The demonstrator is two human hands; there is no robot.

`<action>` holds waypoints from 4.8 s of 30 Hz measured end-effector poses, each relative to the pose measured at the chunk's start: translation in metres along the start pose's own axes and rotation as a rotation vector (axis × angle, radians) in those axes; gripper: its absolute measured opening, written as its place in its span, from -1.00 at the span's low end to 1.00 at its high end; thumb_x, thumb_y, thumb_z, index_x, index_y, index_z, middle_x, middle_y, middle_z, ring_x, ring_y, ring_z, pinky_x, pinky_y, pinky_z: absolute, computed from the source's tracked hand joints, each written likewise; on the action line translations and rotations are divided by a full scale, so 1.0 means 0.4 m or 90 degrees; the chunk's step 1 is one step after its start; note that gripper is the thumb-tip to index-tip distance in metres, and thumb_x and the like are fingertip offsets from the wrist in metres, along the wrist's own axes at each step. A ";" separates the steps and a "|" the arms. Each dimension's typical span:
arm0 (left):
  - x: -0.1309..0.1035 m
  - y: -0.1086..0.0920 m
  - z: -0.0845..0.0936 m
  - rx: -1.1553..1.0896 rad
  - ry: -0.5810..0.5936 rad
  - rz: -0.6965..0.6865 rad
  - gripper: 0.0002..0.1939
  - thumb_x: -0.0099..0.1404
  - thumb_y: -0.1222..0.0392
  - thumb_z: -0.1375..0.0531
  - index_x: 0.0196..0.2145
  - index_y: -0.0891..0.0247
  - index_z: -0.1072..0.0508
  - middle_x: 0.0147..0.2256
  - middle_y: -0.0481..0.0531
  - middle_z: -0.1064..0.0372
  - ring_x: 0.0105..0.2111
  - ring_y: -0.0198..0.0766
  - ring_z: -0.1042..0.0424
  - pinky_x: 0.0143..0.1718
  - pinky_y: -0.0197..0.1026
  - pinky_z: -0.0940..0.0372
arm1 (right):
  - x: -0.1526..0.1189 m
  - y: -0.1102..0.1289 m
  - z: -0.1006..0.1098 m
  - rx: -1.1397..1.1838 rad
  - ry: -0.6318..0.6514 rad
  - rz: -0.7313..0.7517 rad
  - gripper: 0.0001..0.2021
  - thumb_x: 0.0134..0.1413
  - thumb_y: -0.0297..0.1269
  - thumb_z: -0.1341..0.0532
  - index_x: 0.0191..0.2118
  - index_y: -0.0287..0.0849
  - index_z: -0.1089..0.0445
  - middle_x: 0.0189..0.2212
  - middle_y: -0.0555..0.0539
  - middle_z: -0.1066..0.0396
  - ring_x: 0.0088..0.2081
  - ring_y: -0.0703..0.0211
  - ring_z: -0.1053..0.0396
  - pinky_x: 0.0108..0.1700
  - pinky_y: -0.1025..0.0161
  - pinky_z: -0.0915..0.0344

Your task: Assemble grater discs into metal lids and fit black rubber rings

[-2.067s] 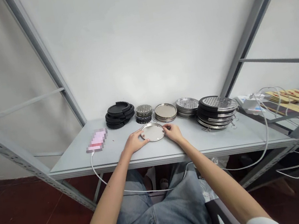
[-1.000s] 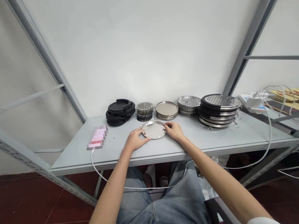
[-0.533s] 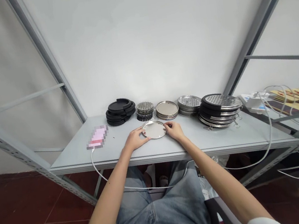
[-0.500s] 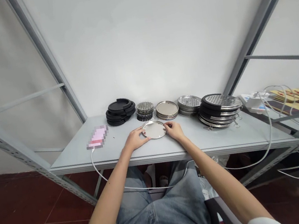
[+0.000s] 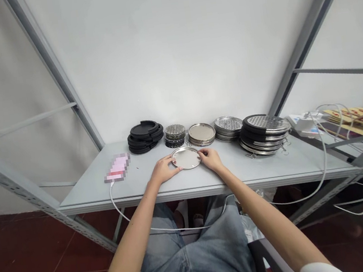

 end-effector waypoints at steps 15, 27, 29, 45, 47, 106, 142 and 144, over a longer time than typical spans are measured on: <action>0.000 0.001 0.004 -0.015 0.007 0.017 -0.72 0.10 -0.05 -0.34 -0.29 0.16 -0.56 0.09 0.11 -0.40 0.08 -0.02 -0.40 0.14 -0.07 -0.26 | 0.084 0.034 0.025 0.314 -0.070 -0.028 -0.69 -0.03 -0.30 -0.15 -0.14 -0.23 -0.46 -0.26 -0.14 -0.55 -0.18 0.08 -0.47 -0.01 0.14 -0.35; 0.000 0.006 0.003 -0.032 -0.003 0.037 -0.75 0.18 -0.01 -0.29 -0.25 0.16 -0.58 0.05 0.13 -0.43 0.07 -0.02 -0.41 0.15 -0.05 -0.26 | 0.213 0.105 -0.051 0.434 0.047 -0.207 -0.37 0.29 0.13 0.23 -0.08 -0.15 -0.46 -0.12 -0.21 -0.50 -0.05 0.04 -0.40 -0.09 0.18 -0.35; 0.001 0.006 0.004 -0.031 -0.002 0.039 -0.77 0.19 0.00 -0.28 -0.25 0.16 -0.58 0.06 0.12 -0.43 0.08 -0.02 -0.41 0.15 -0.05 -0.25 | 0.215 0.103 -0.062 0.448 0.058 -0.219 -0.32 0.30 0.14 0.29 -0.06 -0.14 -0.46 -0.13 -0.20 -0.51 -0.12 0.07 -0.43 -0.16 0.22 -0.36; 0.004 0.016 0.003 -0.038 0.001 0.055 -0.80 0.22 0.02 -0.24 -0.30 0.16 -0.58 0.04 0.10 -0.44 0.05 -0.05 -0.43 0.14 -0.07 -0.27 | 0.206 0.085 -0.108 0.575 0.081 -0.231 -0.42 0.27 0.15 0.16 0.04 -0.09 -0.40 -0.03 -0.13 -0.46 -0.45 0.29 -0.37 -0.56 0.39 -0.20; 0.005 0.016 0.002 -0.043 0.000 0.051 -0.80 0.23 0.03 -0.24 -0.30 0.16 -0.58 0.02 0.09 -0.45 0.05 -0.05 -0.43 0.13 -0.08 -0.27 | 0.205 0.083 -0.114 0.583 0.086 -0.231 -0.43 0.28 0.13 0.16 0.04 -0.10 -0.40 0.02 -0.12 -0.43 -0.45 0.32 -0.37 -0.57 0.41 -0.18; 0.002 0.009 -0.027 0.050 0.077 0.020 -0.60 0.28 -0.08 -0.18 -0.04 0.16 -0.54 0.25 0.14 -0.18 0.26 0.03 -0.17 0.29 0.09 -0.04 | 0.255 0.127 -0.127 0.595 0.060 -0.287 -0.93 0.07 -0.32 -0.17 -0.32 -0.19 -0.36 -0.22 -0.12 -0.45 -0.31 0.28 -0.36 -0.36 0.37 -0.24; 0.006 0.005 -0.012 0.033 0.020 -0.012 -0.70 0.26 0.00 -0.21 -0.12 0.15 -0.57 0.18 0.09 -0.31 0.18 -0.04 -0.29 0.23 -0.01 -0.18 | 0.293 0.245 -0.048 -0.335 -0.018 0.267 -0.72 0.18 -0.40 -0.10 -0.14 -0.17 -0.56 0.10 -0.24 -0.32 0.11 -0.14 -0.15 0.09 -0.02 -0.11; 0.006 0.002 -0.011 0.031 0.019 -0.014 -0.70 0.26 0.00 -0.21 -0.13 0.16 -0.57 0.17 0.11 -0.31 0.17 -0.04 -0.30 0.23 0.00 -0.18 | 0.298 0.247 -0.054 -0.354 -0.010 0.273 -0.71 0.17 -0.42 -0.10 -0.13 -0.17 -0.56 0.11 -0.25 -0.32 0.11 -0.15 -0.15 0.08 -0.02 -0.11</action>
Point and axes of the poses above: each hand's wrist, its own x-axis towards the middle knuckle, its own z-axis out of the back of the hand, y = z × x, the point moved 9 cm from there along x, towards the middle knuckle
